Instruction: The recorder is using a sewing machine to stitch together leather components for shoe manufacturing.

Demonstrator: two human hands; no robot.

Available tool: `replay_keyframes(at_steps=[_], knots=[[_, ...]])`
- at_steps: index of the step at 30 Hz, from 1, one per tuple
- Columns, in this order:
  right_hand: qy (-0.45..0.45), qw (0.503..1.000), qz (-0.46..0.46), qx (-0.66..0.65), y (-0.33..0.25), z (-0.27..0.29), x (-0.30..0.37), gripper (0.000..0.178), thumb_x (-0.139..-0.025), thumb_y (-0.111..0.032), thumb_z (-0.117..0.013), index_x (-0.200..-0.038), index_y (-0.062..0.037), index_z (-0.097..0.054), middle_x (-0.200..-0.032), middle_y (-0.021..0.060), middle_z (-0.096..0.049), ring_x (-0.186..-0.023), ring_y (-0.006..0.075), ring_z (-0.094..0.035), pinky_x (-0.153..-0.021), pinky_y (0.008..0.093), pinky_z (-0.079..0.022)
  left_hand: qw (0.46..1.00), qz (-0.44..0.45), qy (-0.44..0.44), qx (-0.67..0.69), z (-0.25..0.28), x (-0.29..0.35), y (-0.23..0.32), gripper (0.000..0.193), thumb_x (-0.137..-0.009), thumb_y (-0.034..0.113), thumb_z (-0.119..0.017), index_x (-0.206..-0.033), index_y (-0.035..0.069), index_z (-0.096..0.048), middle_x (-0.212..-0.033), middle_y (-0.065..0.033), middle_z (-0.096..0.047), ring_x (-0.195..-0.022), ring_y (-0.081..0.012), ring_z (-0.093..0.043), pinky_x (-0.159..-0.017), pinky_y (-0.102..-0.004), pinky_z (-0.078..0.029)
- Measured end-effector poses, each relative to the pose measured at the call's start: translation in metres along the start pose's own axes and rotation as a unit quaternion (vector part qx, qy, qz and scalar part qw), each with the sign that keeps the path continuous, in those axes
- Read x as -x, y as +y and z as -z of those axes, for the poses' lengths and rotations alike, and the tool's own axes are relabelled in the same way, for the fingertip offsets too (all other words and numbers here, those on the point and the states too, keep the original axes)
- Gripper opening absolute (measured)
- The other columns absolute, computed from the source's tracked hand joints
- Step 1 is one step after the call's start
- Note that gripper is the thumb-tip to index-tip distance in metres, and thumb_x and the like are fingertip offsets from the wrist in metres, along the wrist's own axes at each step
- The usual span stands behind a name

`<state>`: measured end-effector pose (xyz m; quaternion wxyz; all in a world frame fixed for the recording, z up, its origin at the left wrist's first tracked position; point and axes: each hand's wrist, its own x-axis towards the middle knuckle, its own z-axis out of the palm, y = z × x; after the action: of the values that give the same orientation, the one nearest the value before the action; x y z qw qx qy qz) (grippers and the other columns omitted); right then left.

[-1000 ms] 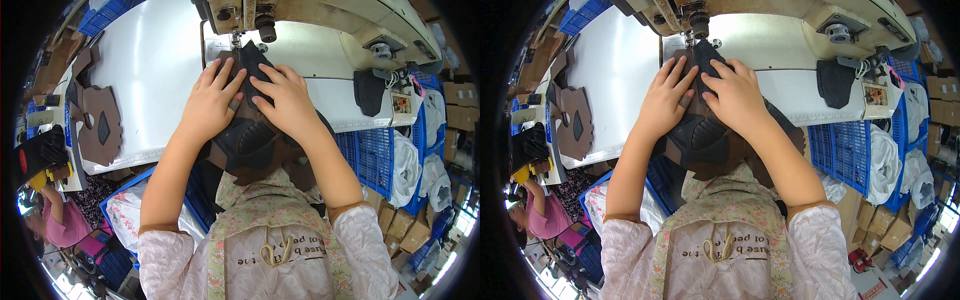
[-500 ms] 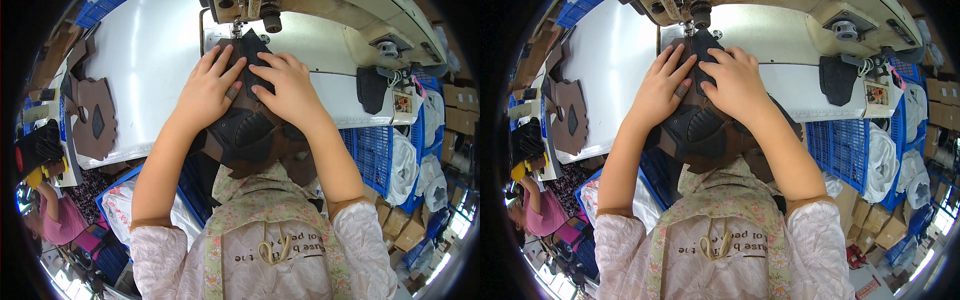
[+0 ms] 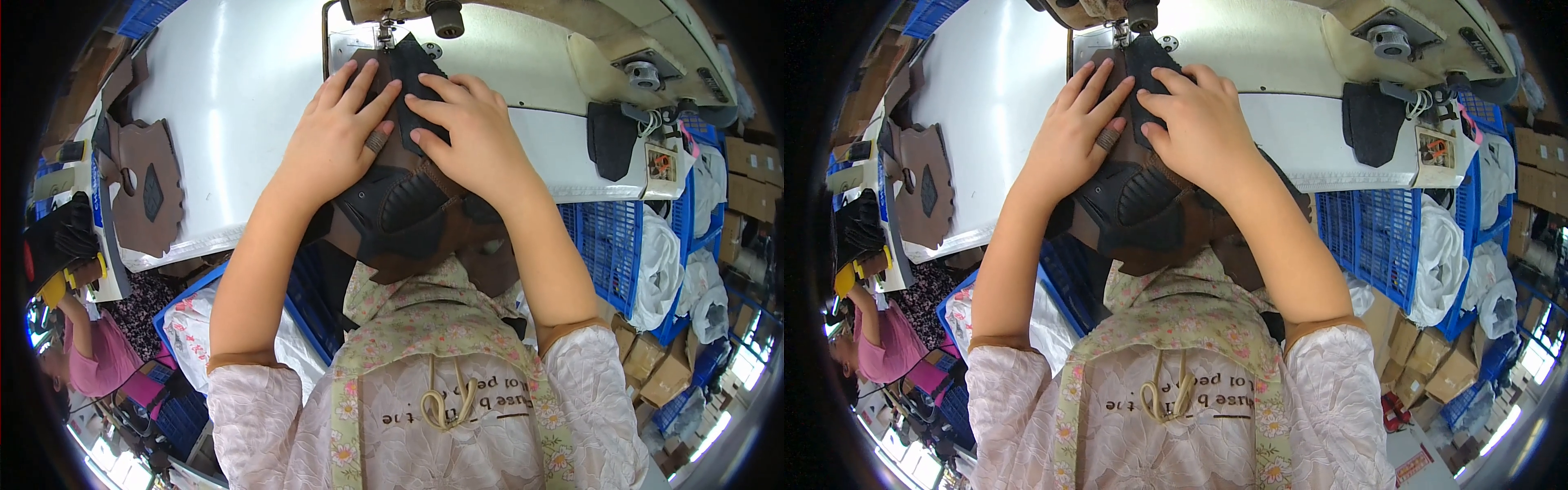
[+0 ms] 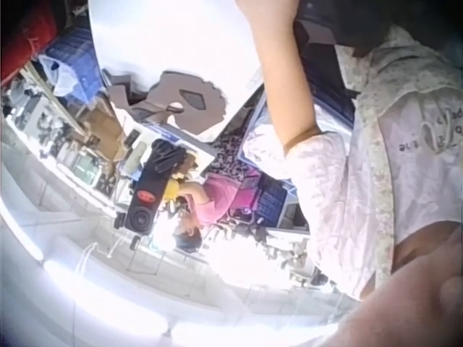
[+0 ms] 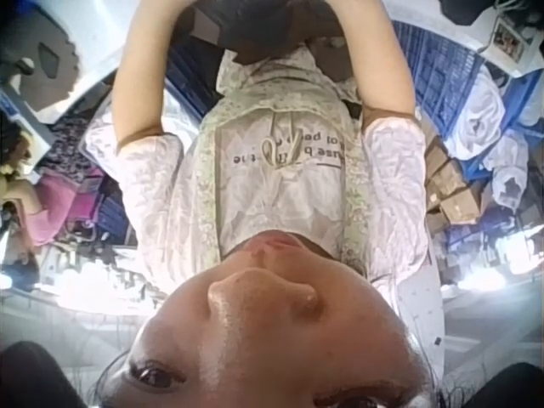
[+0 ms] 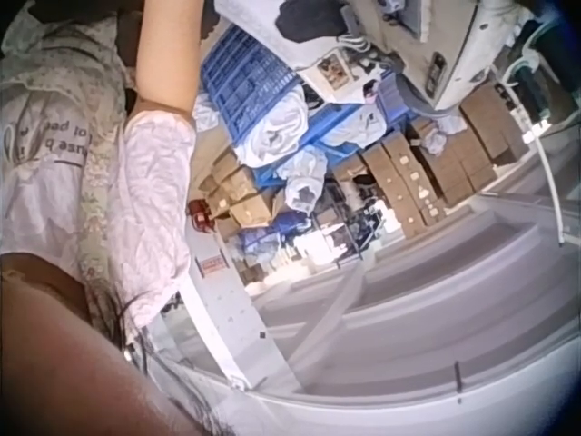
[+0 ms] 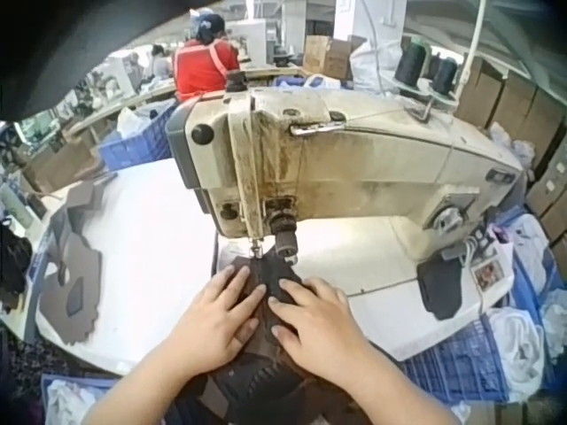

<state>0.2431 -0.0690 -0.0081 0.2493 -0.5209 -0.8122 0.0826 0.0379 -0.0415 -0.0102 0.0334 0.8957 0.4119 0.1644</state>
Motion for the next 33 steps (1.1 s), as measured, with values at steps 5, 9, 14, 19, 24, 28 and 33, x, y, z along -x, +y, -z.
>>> replay_keyframes(at_steps=[5,9,14,19,24,28,33], knots=[[0.007,1.000,0.007,-0.002,0.005,-0.004,-0.004,0.034,-0.078,-0.023,-0.072,-0.111,-0.0140,-0.071,-0.130,0.0093,-0.060,-0.120,0.0331,-0.051,-0.100,0.0479,-0.038,1.000,-0.007,0.002,0.002,-0.003,-0.003,-0.006,0.046,-0.091,0.020,-0.059,-0.137,0.013,-0.054,-0.146,-0.0155,-0.044,-0.137,-0.0370,-0.037,-0.111,-0.0452,-0.034],[0.005,1.000,0.014,0.002,0.005,-0.004,-0.008,0.032,-0.078,-0.023,-0.072,-0.109,-0.0139,-0.072,-0.129,0.0097,-0.060,-0.119,0.0335,-0.051,-0.099,0.0480,-0.038,1.000,-0.014,0.005,0.004,-0.003,-0.005,-0.010,0.046,-0.091,0.020,-0.060,-0.136,0.012,-0.055,-0.146,-0.0154,-0.044,-0.137,-0.0367,-0.037,-0.111,-0.0452,-0.034],[0.005,1.000,0.010,-0.001,0.005,-0.005,-0.010,0.032,-0.078,-0.022,-0.072,-0.109,-0.0137,-0.072,-0.130,0.0099,-0.060,-0.119,0.0336,-0.051,-0.100,0.0484,-0.038,1.000,-0.015,0.006,0.004,-0.004,-0.007,-0.013,0.045,-0.092,0.021,-0.059,-0.136,0.012,-0.056,-0.146,-0.0154,-0.044,-0.137,-0.0366,-0.037,-0.112,-0.0450,-0.034],[-0.003,1.000,0.003,-0.003,0.004,-0.005,-0.012,0.033,-0.079,-0.022,-0.072,-0.110,-0.0133,-0.071,-0.130,0.0100,-0.060,-0.120,0.0333,-0.051,-0.100,0.0484,-0.037,1.000,-0.012,0.005,0.007,-0.003,-0.008,-0.014,0.045,-0.092,0.021,-0.059,-0.135,0.012,-0.056,-0.146,-0.0150,-0.044,-0.137,-0.0364,-0.037,-0.112,-0.0447,-0.034],[0.004,1.000,0.003,-0.008,0.005,-0.006,-0.013,0.034,-0.079,-0.022,-0.072,-0.111,-0.0134,-0.071,-0.130,0.0103,-0.060,-0.120,0.0333,-0.051,-0.100,0.0482,-0.037,1.000,-0.008,0.005,0.010,-0.003,-0.010,-0.015,0.044,-0.091,0.020,-0.059,-0.135,0.013,-0.056,-0.146,-0.0147,-0.044,-0.137,-0.0361,-0.037,-0.112,-0.0445,-0.034],[0.007,1.000,0.006,-0.005,0.006,-0.005,-0.014,0.034,-0.078,-0.021,-0.072,-0.111,-0.0135,-0.071,-0.130,0.0100,-0.060,-0.120,0.0331,-0.051,-0.099,0.0478,-0.038,1.000,-0.010,0.007,0.010,-0.004,-0.011,-0.015,0.044,-0.091,0.020,-0.060,-0.134,0.013,-0.057,-0.146,-0.0148,-0.045,-0.137,-0.0361,-0.037,-0.111,-0.0446,-0.034],[0.012,1.000,0.008,-0.002,0.005,-0.006,-0.015,0.034,-0.078,-0.021,-0.072,-0.110,-0.0139,-0.071,-0.129,0.0096,-0.061,-0.118,0.0325,-0.052,-0.098,0.0475,-0.039,0.999,-0.007,0.010,0.032,-0.003,-0.012,-0.017,0.044,-0.090,0.022,-0.062,-0.133,0.013,-0.058,-0.146,-0.0150,-0.044,-0.135,-0.0362,-0.039,-0.111,-0.0446,-0.035]])
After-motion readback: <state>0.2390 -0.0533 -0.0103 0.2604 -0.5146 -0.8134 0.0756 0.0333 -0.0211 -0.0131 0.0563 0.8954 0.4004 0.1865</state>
